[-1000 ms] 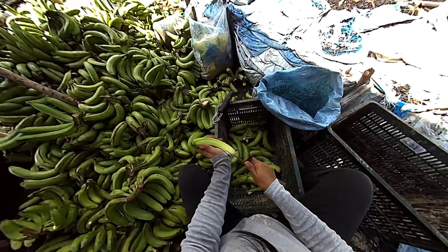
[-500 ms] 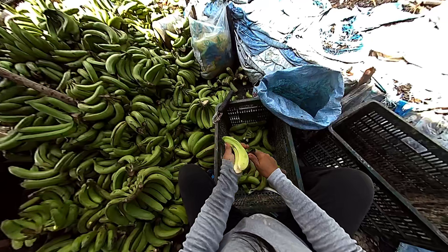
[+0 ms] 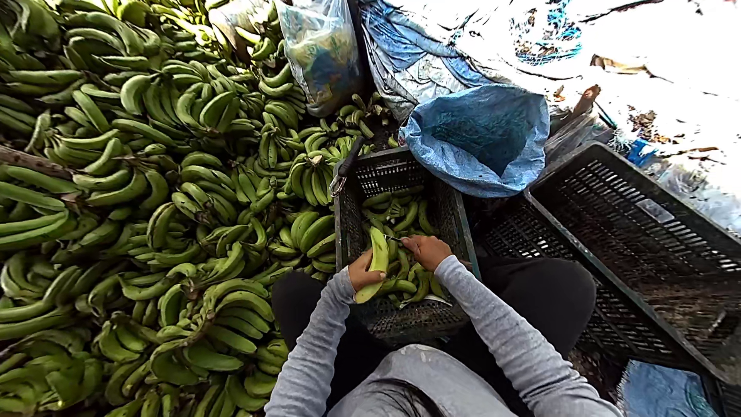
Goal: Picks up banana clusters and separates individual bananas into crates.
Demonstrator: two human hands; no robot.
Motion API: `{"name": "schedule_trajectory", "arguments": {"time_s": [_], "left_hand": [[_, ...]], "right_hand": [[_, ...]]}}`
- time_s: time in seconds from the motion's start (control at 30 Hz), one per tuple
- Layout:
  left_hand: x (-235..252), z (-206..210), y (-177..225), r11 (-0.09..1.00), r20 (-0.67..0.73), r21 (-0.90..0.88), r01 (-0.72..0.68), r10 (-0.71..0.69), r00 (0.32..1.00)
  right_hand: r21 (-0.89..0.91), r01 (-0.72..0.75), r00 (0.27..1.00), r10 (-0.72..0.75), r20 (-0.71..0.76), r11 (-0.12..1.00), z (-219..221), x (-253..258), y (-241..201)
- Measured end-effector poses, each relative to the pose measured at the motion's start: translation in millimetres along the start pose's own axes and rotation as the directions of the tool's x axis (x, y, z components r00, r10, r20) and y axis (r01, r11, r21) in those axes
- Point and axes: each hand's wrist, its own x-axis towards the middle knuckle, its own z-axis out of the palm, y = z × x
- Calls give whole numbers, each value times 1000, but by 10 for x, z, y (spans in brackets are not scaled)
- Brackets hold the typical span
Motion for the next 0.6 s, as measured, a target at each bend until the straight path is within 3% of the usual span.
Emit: {"name": "schedule_trajectory", "arguments": {"time_s": [0.07,0.13,0.27,0.33,0.4,0.47,0.53,0.57,0.6], "left_hand": [[115,31,-63,1000,181,-2,-2,3,983],[340,74,-207,984,153,106,141,-156,976],[1008,257,-344,757,-18,390,524,-563,826],[1394,388,-90,727,-63,440,527,-561,826],[1769,438,312,822,-107,375,429,-421,901],[2042,474,869,932,-149,131,339,-319,936],[2130,525,1306,934,-214,-124,334,-354,910],[2136,499,1351,929,-225,-89,359,-370,901],[2136,441,1227,914,-224,67,399,-376,899]], "right_hand": [[116,-126,990,132,-46,985,-86,61,287],[326,-148,962,212,-172,934,-218,-1,586],[697,168,804,313,-506,698,-576,-408,900],[764,320,749,343,-566,561,-811,-614,1038],[775,395,714,367,-597,492,-956,-719,1157],[778,435,697,377,-610,454,-1015,-725,1220],[786,443,709,369,-601,431,-1013,-671,1250],[791,446,713,368,-597,419,-1009,-633,1260],[799,449,716,374,-589,399,-1009,-608,1268]]}}
